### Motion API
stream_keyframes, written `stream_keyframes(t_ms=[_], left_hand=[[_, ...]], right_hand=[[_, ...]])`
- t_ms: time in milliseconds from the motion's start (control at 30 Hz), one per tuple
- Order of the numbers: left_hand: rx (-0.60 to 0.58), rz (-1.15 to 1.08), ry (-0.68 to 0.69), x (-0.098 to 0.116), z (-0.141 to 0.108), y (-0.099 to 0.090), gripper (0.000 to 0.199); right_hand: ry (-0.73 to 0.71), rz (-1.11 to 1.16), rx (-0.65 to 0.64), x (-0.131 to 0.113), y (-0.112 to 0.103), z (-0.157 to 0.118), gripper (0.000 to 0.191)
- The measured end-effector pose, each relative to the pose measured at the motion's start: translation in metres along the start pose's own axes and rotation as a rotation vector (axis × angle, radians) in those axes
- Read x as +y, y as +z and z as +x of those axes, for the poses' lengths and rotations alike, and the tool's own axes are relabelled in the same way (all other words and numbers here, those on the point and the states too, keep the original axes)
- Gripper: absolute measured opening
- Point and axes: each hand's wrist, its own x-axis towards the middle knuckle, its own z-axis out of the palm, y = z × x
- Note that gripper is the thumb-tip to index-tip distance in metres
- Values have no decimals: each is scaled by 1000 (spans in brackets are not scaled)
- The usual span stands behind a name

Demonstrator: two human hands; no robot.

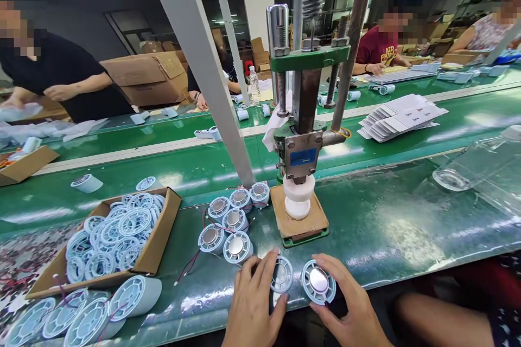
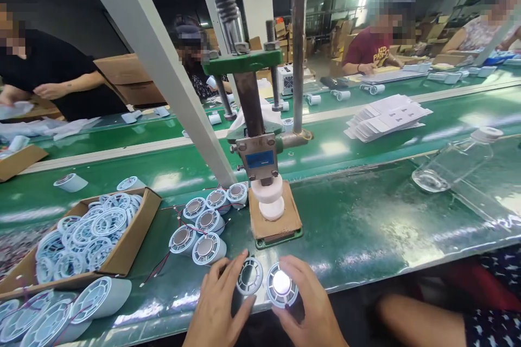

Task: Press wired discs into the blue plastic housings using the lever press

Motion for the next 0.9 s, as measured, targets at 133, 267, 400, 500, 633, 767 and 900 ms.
stream_keyframes(t_ms=[133,267,400,500,633,767,900], left_hand=[[174,-282,-140,6,-1,-1,74],[191,-359,-114,24,1,-4,87],[194,-289,-140,37,5,-2,77],[189,-289,-208,40,7,-1,73],[168,-352,-231,40,7,-3,71],[157,-395,-274,40,7,-2,73],[210,-396,-297,44,5,5,70]], right_hand=[[31,-13,49,-11,15,5,46],[22,65,64,-20,33,14,49],[12,86,93,-21,41,19,50],[1,61,120,-20,40,19,47],[0,43,125,-21,39,19,46],[5,34,138,-21,39,19,46],[21,65,130,-20,41,18,50]])
